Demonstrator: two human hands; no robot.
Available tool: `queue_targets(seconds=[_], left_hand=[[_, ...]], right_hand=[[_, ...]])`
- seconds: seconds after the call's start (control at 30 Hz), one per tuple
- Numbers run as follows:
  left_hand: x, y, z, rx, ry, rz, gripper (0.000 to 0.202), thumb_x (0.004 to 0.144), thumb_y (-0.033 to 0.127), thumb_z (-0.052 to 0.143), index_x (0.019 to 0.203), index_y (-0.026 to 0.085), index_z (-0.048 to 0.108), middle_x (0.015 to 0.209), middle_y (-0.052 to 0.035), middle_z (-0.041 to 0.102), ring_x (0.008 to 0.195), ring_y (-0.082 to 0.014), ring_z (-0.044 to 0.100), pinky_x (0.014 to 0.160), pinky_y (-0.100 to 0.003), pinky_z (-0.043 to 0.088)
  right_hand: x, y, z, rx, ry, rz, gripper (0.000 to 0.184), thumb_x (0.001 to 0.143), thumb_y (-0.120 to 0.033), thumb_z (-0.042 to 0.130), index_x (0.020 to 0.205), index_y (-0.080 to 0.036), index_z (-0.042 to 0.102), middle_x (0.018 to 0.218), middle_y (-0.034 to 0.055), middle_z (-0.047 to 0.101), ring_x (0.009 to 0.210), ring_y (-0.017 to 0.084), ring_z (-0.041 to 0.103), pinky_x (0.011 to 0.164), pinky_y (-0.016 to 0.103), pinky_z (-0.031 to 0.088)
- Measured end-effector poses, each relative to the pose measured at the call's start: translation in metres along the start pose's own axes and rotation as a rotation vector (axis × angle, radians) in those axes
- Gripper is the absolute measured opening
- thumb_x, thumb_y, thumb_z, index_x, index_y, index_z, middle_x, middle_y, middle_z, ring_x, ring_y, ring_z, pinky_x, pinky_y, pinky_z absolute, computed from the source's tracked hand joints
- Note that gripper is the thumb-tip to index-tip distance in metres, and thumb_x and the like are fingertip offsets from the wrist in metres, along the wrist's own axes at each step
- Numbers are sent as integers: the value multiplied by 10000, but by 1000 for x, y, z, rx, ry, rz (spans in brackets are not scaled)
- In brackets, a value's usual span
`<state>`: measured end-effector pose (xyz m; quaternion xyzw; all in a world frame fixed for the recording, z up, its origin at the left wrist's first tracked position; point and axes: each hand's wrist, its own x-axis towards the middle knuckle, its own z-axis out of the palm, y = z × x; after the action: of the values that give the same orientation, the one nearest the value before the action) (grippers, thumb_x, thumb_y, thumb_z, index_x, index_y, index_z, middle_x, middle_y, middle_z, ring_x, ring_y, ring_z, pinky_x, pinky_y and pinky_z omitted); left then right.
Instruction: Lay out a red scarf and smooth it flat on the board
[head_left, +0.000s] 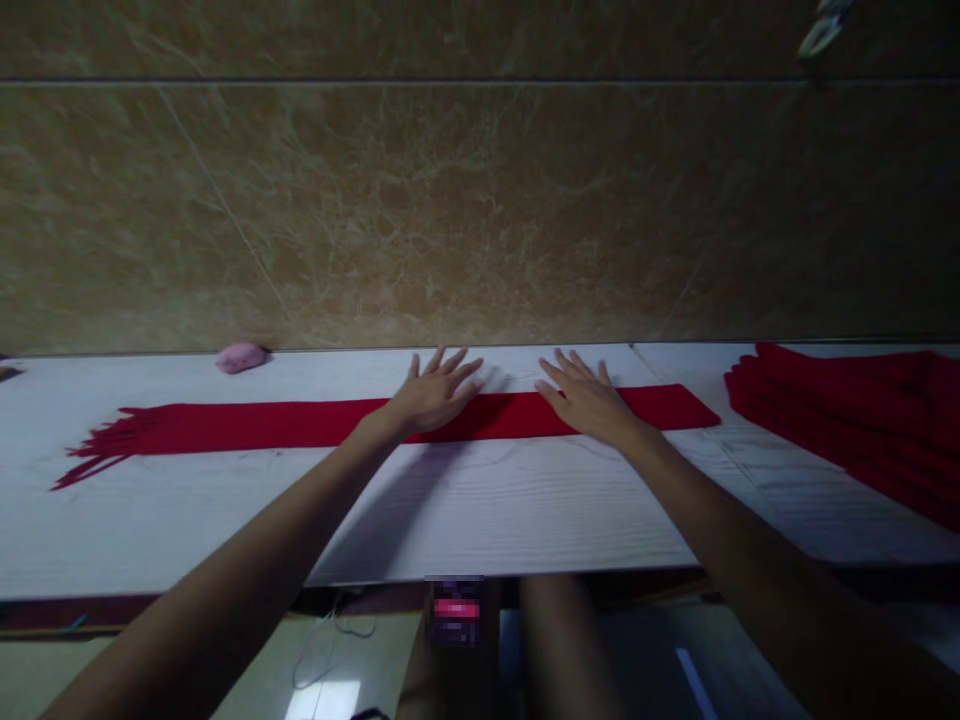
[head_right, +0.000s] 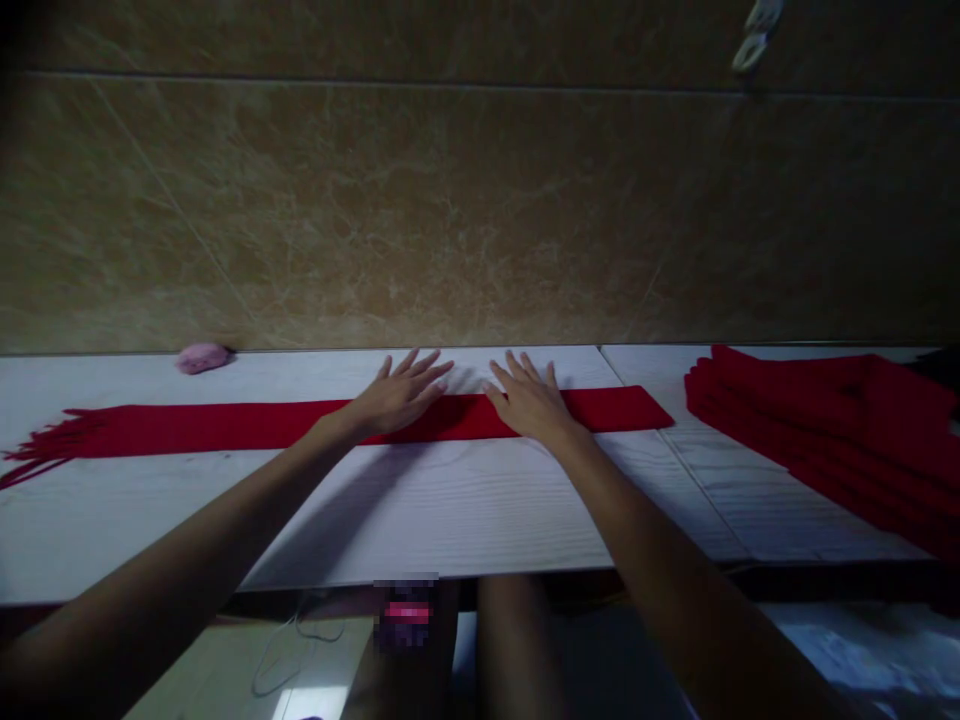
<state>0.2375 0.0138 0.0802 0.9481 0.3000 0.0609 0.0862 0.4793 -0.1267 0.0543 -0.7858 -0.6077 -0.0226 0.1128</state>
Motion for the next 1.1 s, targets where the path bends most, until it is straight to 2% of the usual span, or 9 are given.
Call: queue_targets(seconds=[0.13, 0.27, 0.4, 0.47, 0.57, 0.7, 0.87, 0.97, 1.1], left_hand=[[24, 30, 29, -59, -23, 74, 597, 1085, 480, 237, 1643, 282, 314, 1732, -76, 214, 1615, -361, 68, 1245, -732, 85], [28, 25, 55, -112, 38, 72, 555, 1077, 431, 307, 1599, 273, 406, 1703, -100, 303, 1603, -367, 156, 1244, -724, 128], [31, 16, 60, -301, 252, 130, 549, 1076, 455, 351, 1591, 276, 411, 1672, -99, 382, 1603, -315, 203, 1270, -671, 143], [35, 17, 58, -475, 394, 184, 584, 1081, 518, 337, 1609, 271, 372, 1680, -102, 371, 1603, -281, 214, 1294, -604, 156], [38, 22, 54, -691, 576, 268, 659, 1077, 605, 285, 1655, 292, 249, 1750, -87, 182, 1626, -253, 81, 1315, -535, 115], [36, 23, 52, -638, 711, 322, 685, 1056, 664, 291, 1660, 348, 226, 1772, -51, 49, 1623, -289, -70, 1310, -562, 11], [33, 13, 54, -575, 694, 260, 705, 1042, 699, 264, 1658, 356, 233, 1768, -74, 78, 1621, -330, -55, 1289, -621, -1], [31, 12, 53, -575, 639, 238, 735, 1031, 720, 264, 1661, 346, 220, 1766, -92, 74, 1619, -348, -45, 1282, -644, 26], [28, 19, 48, -532, 600, 252, 743, 1038, 708, 230, 1668, 314, 205, 1763, -107, 82, 1621, -348, -47, 1279, -650, 57]], right_hand=[[11, -34, 16, 53, -48, -9, 561, 1096, -405, 332, 1617, -208, 386, 1705, 124, 246, 1594, 329, 188, 1257, 682, 127], [11, -34, 30, 79, -23, 18, 541, 1088, -372, 386, 1592, -181, 432, 1685, 148, 296, 1588, 324, 215, 1268, 661, 110], [15, -30, 30, 201, 106, -23, 487, 1033, -324, 498, 1487, -158, 565, 1643, 160, 391, 1578, 322, 249, 1270, 659, 88], [23, -36, 27, 360, 224, -60, 455, 992, -263, 505, 1418, -155, 622, 1596, 156, 471, 1551, 298, 319, 1280, 617, 124], [38, -58, 28, 761, 337, -162, 449, 939, -254, 492, 1342, -156, 664, 1484, 150, 591, 1431, 258, 493, 1247, 500, 297], [44, -94, 36, 1283, 192, -335, 387, 845, -326, 494, 1086, -162, 749, 1134, 94, 760, 1118, 262, 667, 1060, 428, 487], [33, -106, 42, 1418, 54, -308, 336, 709, -326, 517, 887, -154, 744, 882, 54, 756, 951, 254, 652, 975, 397, 493], [29, -101, 40, 1379, 10, -277, 312, 686, -337, 526, 856, -164, 723, 865, 61, 740, 938, 260, 636, 964, 417, 489], [29, -99, 37, 1384, 51, -272, 302, 713, -384, 537, 881, -201, 708, 900, 52, 727, 1002, 255, 629, 987, 404, 486]])
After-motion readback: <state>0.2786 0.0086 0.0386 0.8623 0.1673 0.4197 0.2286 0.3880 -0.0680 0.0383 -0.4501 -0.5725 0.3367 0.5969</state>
